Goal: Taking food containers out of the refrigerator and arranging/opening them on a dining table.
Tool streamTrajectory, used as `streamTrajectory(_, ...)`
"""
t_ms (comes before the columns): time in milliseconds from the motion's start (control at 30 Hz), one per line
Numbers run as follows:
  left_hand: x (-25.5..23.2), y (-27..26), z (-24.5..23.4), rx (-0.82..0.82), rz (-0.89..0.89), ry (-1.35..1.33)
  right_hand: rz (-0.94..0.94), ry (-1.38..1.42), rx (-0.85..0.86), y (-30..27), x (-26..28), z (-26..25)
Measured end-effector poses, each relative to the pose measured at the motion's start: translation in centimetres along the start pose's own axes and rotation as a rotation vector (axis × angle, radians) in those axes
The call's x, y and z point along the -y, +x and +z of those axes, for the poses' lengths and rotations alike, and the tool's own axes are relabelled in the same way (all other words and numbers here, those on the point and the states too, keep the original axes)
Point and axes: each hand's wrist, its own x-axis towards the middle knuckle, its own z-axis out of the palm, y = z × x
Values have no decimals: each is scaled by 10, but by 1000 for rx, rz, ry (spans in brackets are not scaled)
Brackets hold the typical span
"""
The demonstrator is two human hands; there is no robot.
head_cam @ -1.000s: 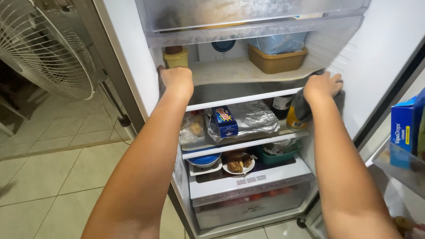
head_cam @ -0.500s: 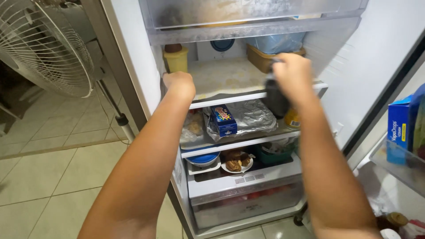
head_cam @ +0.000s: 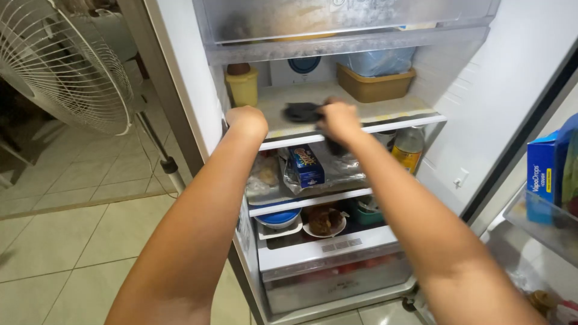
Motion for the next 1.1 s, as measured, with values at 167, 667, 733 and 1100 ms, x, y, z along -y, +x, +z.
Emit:
streamTrajectory(167, -2, -5, -6, 15, -38, -42, 376, -288, 40, -35, -137, -8)
streamTrajectory(667, -5, -4, -5, 46, 1, -2, 680, -163, -522, -48, -180, -74)
streamTrajectory(733, -4, -1, 0, 34, 16, 18, 559, -234, -592, -31, -172, -59)
streamTrajectory(1100, 6, 0, 1, -22, 57, 93, 691, -229, 59, -53, -197, -34)
